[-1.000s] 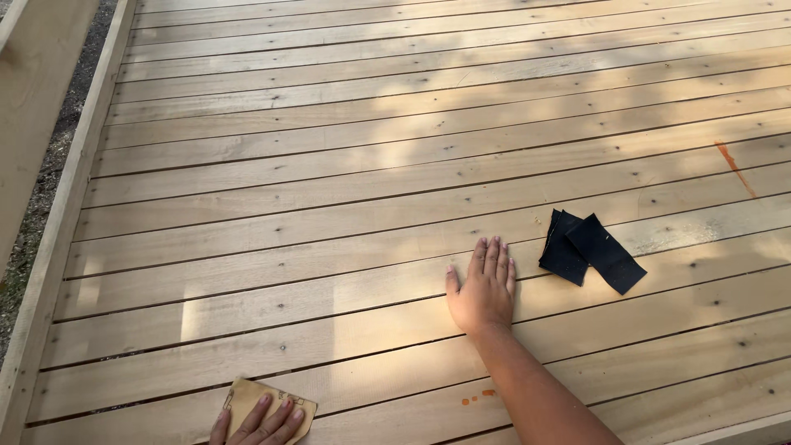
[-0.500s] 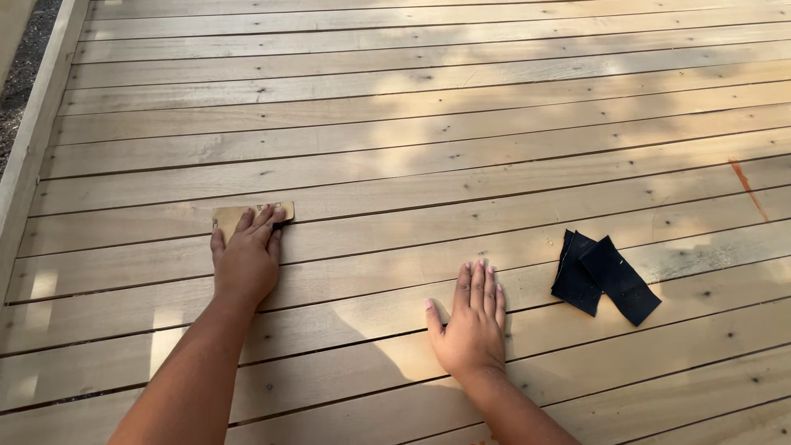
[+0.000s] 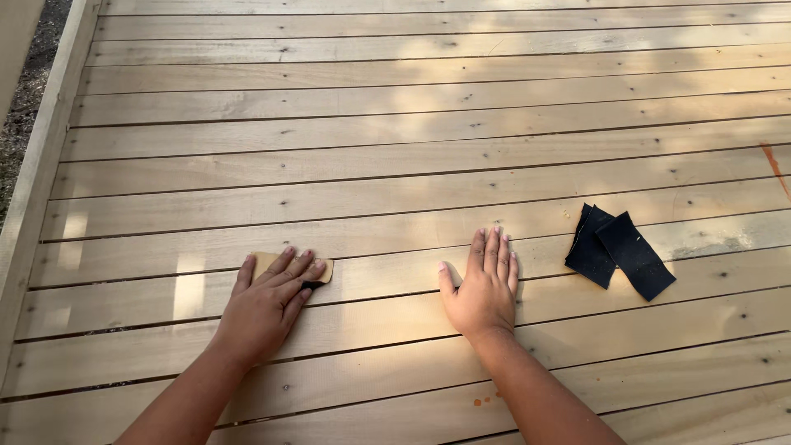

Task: The person sands a wooden slatted surface using a sanding block. They move the block back and forth along the planks, occasionally switching hands and adjusting position to cover different areas.

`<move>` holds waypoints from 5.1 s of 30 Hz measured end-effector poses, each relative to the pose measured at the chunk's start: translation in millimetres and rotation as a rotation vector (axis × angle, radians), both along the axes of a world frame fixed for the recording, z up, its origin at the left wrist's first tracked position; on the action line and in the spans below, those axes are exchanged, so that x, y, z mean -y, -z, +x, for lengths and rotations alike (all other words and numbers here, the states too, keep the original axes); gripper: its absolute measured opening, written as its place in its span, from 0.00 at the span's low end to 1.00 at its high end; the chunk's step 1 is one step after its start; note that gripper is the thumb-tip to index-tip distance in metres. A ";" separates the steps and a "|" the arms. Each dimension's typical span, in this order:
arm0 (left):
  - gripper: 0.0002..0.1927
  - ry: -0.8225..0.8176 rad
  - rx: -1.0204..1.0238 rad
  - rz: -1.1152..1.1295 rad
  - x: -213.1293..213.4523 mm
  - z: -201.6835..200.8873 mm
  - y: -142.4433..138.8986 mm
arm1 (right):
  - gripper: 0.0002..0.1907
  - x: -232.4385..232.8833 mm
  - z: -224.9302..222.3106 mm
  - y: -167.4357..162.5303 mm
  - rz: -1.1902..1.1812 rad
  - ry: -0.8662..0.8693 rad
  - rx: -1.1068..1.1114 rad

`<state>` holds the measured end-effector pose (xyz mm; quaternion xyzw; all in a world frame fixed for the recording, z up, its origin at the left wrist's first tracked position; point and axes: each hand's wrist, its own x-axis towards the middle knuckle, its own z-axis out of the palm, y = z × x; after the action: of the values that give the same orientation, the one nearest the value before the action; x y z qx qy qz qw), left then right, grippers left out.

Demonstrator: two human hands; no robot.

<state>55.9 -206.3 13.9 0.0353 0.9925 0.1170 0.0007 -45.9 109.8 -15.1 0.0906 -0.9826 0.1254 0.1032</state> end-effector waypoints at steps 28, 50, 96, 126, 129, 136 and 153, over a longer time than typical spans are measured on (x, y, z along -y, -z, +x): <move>0.23 0.508 0.046 0.155 -283.8 5.9 -6.5 | 0.36 -159.4 141.7 -17.6 -0.942 -0.054 0.305; 0.23 0.396 0.112 0.113 -280.0 18.4 -4.4 | 0.32 -179.4 149.7 -25.1 -0.433 -0.049 0.029; 0.28 -0.071 0.859 -0.274 18.7 236.9 13.6 | 0.32 -181.9 148.0 -24.7 -0.537 0.045 0.113; 0.26 -0.163 0.194 -0.087 61.7 169.2 17.4 | 0.34 -121.2 55.8 6.5 -0.195 -0.225 0.058; 0.26 -0.172 0.179 -0.067 43.5 164.8 24.5 | 0.30 -117.5 36.5 5.2 -0.371 -0.145 0.032; 0.25 0.295 0.264 0.210 -155.7 10.5 -9.3 | 0.29 -124.2 42.1 0.1 -0.554 -0.186 -0.028; 0.27 -0.059 0.194 0.000 54.8 126.5 5.0 | 0.34 -124.9 40.8 -0.1 -0.600 -0.175 0.019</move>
<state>182.4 -261.1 8.9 -0.0055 0.9884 0.1198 0.0932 -5.1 234.7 -14.9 0.1392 -0.8911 0.4191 0.1047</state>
